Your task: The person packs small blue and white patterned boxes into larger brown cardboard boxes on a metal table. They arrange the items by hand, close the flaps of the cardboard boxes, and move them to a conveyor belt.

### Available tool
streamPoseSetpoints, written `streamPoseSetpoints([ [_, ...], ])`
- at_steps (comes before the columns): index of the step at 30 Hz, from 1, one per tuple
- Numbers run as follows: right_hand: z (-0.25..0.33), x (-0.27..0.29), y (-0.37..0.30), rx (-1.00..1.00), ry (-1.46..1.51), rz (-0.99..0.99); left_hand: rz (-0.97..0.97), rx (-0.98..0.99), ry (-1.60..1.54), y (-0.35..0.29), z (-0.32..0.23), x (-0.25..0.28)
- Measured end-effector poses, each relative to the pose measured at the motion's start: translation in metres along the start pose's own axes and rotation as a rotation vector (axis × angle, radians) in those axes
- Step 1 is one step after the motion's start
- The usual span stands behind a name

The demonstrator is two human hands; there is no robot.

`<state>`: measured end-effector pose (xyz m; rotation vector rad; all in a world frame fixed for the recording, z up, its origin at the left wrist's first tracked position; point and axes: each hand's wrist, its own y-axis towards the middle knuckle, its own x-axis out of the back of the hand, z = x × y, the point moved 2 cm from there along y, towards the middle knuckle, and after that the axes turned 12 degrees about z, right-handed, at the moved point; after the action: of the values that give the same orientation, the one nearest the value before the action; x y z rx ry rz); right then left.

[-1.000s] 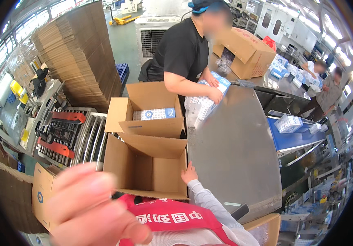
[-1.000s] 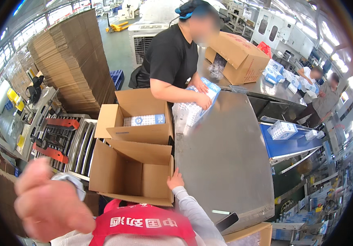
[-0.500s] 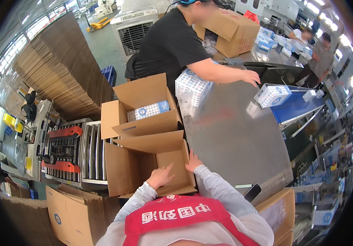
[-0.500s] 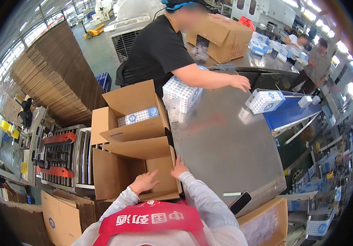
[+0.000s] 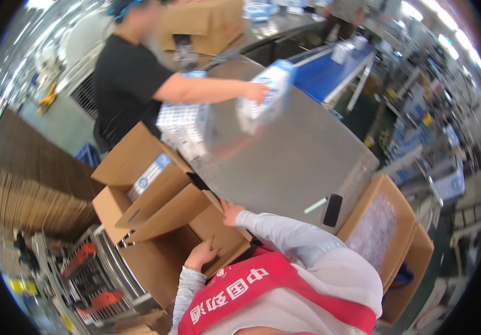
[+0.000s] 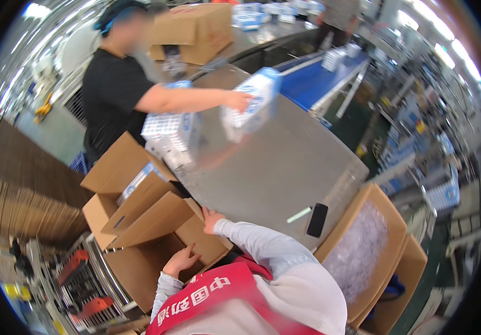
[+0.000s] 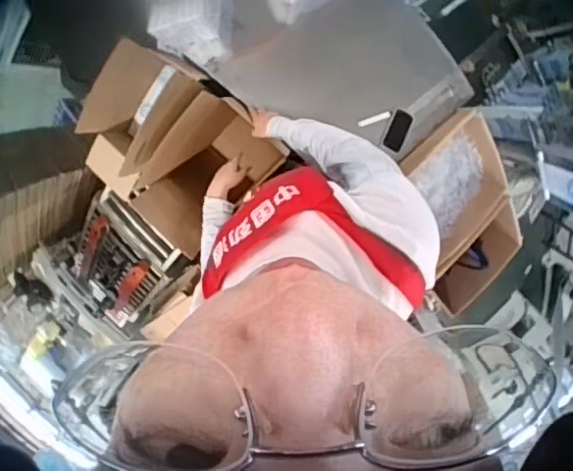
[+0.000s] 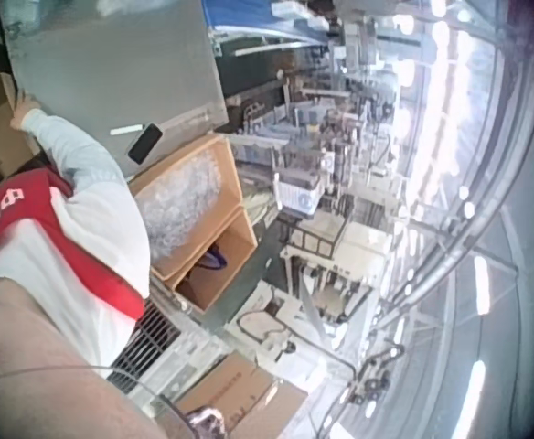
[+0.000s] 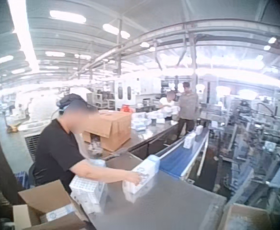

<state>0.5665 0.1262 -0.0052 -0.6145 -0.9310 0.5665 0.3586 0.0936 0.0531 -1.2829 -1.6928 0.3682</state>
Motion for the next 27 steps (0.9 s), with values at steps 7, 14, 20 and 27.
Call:
streamPoseSetpoints([
  [7,0.008,0.000,-0.004,0.006,0.048,-0.052,0.056,0.073,-0.105,-0.006,-0.016,0.007],
  [14,0.001,-0.007,0.002,0.008,0.062,-0.117,0.040,0.005,-0.022,0.006,-0.002,0.001],
  [20,0.006,-0.008,0.004,0.019,0.022,-0.128,0.060,0.056,-0.075,-0.008,-0.021,0.009],
  [27,0.004,-0.011,0.006,0.014,0.060,-0.149,0.084,0.073,-0.070,-0.003,-0.013,0.007],
])
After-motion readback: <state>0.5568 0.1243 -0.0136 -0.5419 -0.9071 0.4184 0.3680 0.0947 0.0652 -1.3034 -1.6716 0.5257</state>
